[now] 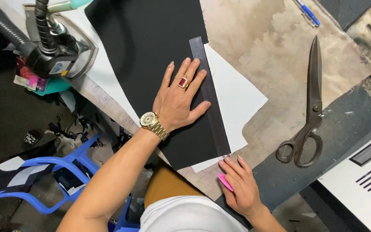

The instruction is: The person irons a piece of dark fabric, marks it using a ruler and pink chalk, and then cuts the fabric along the marked lines with scissors.

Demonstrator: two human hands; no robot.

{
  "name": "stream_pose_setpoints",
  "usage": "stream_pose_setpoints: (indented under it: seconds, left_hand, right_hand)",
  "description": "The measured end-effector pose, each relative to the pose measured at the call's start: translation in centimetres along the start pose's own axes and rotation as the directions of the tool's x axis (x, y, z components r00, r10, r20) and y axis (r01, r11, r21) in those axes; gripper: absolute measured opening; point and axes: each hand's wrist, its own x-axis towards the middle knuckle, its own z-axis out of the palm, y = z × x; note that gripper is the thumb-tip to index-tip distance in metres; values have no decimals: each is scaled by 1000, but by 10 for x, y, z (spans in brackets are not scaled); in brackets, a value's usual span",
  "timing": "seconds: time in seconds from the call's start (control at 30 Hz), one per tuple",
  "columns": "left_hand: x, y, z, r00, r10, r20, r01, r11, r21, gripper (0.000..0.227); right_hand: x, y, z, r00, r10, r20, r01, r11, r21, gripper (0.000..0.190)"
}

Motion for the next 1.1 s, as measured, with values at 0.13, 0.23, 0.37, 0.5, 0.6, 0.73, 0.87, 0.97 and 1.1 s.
stream_pose_setpoints:
  seconds: [0.13,0.23,0.37,0.5,0.6,0.73,0.87,0.97,1.1]
  left_hand:
    - [1,0,0,1000,1,10,-1,1000,-16,78]
    - [2,0,1,1000,-5,-8,5,1000,-22,77]
    - [2,-1,1,1000,-11,2,11,1000,-25,79]
    - [4,-1,0,999,-22,26,24,999,-46,78]
    - [4,-1,0,999,-21,31,22,999,-43,78]
    - [4,-1,-1,999,-18,33,19,999,-42,78]
    - [4,-1,-1,999,-19,37,20,999,-35,78]
    - [4,-1,-1,998,-24,50,26,999,-37,79]
    - [4,0,0,1000,-21,9,22,999,-35,77]
  right_hand:
    - [-5,7,0,999,12,32,-13,999,36,14]
    - [-1,4,2,999,30,-22,-30,1000,7,11]
    - [-7,7,4,998,55,-12,-55,998,21,12]
    - [-14,10,4,996,82,38,-83,996,21,9]
    - [-13,8,3,993,103,58,-104,994,17,13]
    - [-12,7,4,993,111,40,-112,994,9,14]
    - [-15,9,4,992,114,45,-114,993,-6,15]
    - [-14,9,4,989,120,82,-123,992,31,14]
    - [-8,5,3,990,132,40,-133,991,7,12]
